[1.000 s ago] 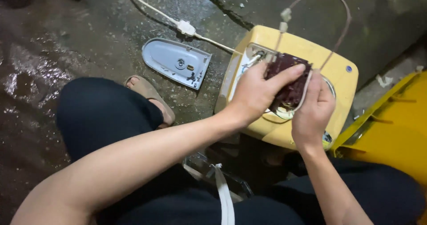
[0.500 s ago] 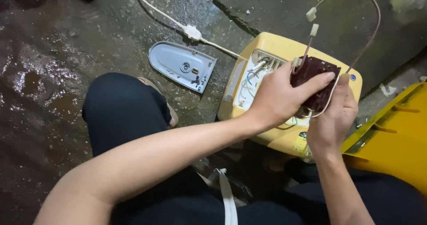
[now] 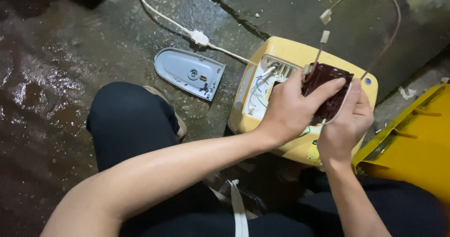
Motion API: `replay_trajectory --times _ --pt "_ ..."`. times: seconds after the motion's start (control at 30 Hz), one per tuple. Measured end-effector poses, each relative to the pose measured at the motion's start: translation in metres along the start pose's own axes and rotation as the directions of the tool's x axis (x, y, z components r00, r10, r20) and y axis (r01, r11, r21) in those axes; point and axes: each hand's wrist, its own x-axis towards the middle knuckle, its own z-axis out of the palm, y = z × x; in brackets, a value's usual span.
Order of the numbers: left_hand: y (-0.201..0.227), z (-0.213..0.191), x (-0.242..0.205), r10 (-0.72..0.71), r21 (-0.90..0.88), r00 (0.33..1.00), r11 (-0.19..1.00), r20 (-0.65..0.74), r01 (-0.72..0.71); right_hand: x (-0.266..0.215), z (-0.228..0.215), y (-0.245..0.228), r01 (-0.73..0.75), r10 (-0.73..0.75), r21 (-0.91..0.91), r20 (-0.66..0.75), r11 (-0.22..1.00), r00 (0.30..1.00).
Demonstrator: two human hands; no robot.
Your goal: Disassembling a small appliance to inspect and remove internal components using a screwdriver.
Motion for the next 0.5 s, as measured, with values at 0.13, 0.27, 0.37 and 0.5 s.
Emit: replay_trajectory --times 0.13,0.27,0.37,0.5 --pt "-0.007 -0.005 0.011 0.024 -0.008 0.999 1.0 0.04 -0.023 0.004 -0.001 0.002 0.022 -0.022 -0.097 -0.001 0.995 1.0" --pt "0.002 -0.01 0.018 -0.231 -0.008 0.971 0.973 0.066 0.232 0.011 -0.013 0.003 -0.011 0.017 -0.059 0.098 0.998 0.995" --pt "-0.006 -0.01 0.015 -0.211 -0.035 0.976 0.976 0.052 0.213 0.002 -0.001 0.004 0.032 -0.029 -0.073 0.038 0.997 0.999" --pt "-0.014 -0.001 0.007 -0.228 -0.073 0.973 0.971 -0.023 0.226 -0.012 0.022 -0.023 -0.01 0.008 -0.019 -0.098 1.0 0.995"
